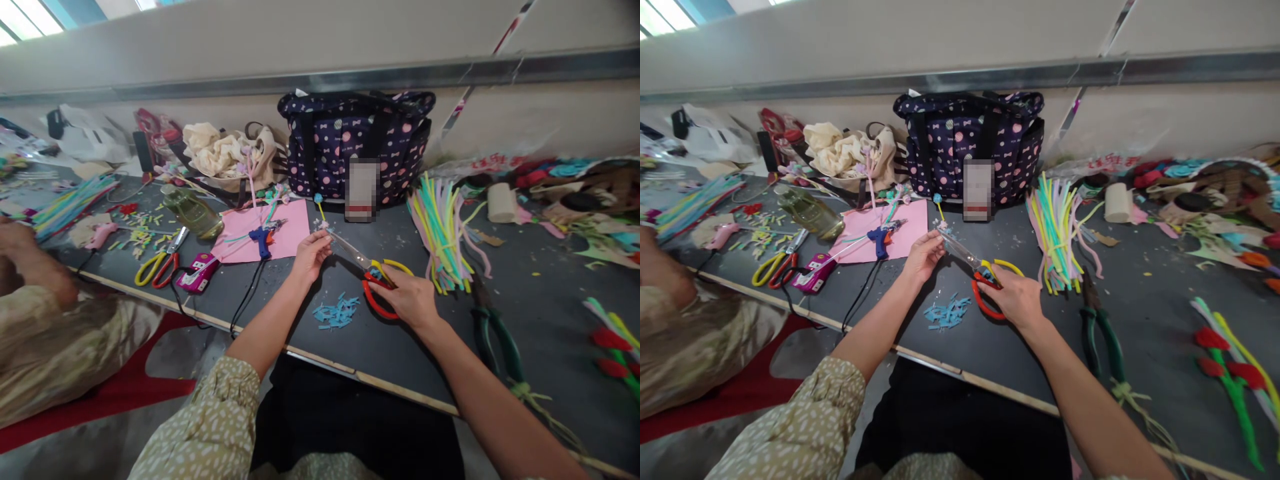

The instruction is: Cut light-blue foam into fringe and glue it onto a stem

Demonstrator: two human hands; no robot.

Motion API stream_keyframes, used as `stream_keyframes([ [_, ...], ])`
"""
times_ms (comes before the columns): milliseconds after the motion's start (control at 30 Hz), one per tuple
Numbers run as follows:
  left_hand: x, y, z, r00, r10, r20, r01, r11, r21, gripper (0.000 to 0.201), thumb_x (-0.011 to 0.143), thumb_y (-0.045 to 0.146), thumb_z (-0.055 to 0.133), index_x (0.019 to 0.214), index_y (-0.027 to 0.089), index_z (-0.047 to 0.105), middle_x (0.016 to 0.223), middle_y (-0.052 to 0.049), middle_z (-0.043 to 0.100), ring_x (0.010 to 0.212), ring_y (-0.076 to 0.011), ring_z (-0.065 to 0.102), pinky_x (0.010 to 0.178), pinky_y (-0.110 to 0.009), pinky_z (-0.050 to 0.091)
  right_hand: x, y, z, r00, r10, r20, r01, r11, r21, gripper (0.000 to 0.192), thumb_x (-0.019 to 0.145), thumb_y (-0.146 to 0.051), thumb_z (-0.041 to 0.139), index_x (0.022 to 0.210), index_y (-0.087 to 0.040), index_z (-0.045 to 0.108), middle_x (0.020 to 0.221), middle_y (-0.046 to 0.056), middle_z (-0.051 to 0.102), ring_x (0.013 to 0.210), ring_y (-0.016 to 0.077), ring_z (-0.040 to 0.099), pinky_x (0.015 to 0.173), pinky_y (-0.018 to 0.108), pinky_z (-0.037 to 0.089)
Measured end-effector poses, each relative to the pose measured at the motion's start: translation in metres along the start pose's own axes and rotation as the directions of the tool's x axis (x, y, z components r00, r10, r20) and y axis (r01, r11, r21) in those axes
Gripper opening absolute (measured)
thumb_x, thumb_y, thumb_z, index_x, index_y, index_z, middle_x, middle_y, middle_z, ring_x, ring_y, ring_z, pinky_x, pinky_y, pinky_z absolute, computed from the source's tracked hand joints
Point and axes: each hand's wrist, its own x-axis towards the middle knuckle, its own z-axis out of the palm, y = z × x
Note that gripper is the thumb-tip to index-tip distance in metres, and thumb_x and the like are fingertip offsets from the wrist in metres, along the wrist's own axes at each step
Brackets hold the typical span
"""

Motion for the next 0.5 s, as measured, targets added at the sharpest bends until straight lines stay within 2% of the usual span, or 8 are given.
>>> stream_keyframes([
  [200,-0.002,0.003,0.003,0.999,-0.016,-0.034,0.015,1.0,-0.003,0.033,0.055,0.015,0.085,0.082,0.015,0.067,0.069,0.0,0.069,0.051,-0.0058,0.054,0.056,-0.021,0.043,0.006,-0.007,-0.005,0.996,0.086,0.014,-0.083,0.984,-0.161,0.046,0.084,-0.059,0.054,0.106,-0.021,0.069,0.088,0.008,0.075,0.074,0.0238,0.07,0.057,0.029,0.042],
  [333,-0.002,0.003,0.003,0.999,-0.016,-0.029,0.016,1.0,-0.013,0.033,0.056,0.014,0.084,0.082,0.015,0.066,0.071,0.0,0.07,0.052,-0.0059,0.054,0.055,-0.021,0.044,0.01,-0.015,-0.012,0.99,0.116,0.081,-0.102,0.981,-0.164,0.05,0.083,-0.064,0.053,0.103,-0.019,0.063,0.081,0.008,0.073,0.076,0.0245,0.07,0.056,0.028,0.04],
  [500,-0.002,0.004,0.003,0.999,-0.013,-0.031,0.013,1.0,-0.013,0.034,0.056,0.014,0.084,0.083,0.016,0.065,0.071,0.001,0.069,0.052,-0.0059,0.054,0.055,-0.021,0.044,0.011,-0.016,-0.015,0.968,0.208,0.14,-0.181,0.967,-0.181,0.066,0.079,-0.074,0.05,0.113,-0.017,0.055,0.07,0.007,0.069,0.065,0.0259,0.067,0.051,0.028,0.036],
])
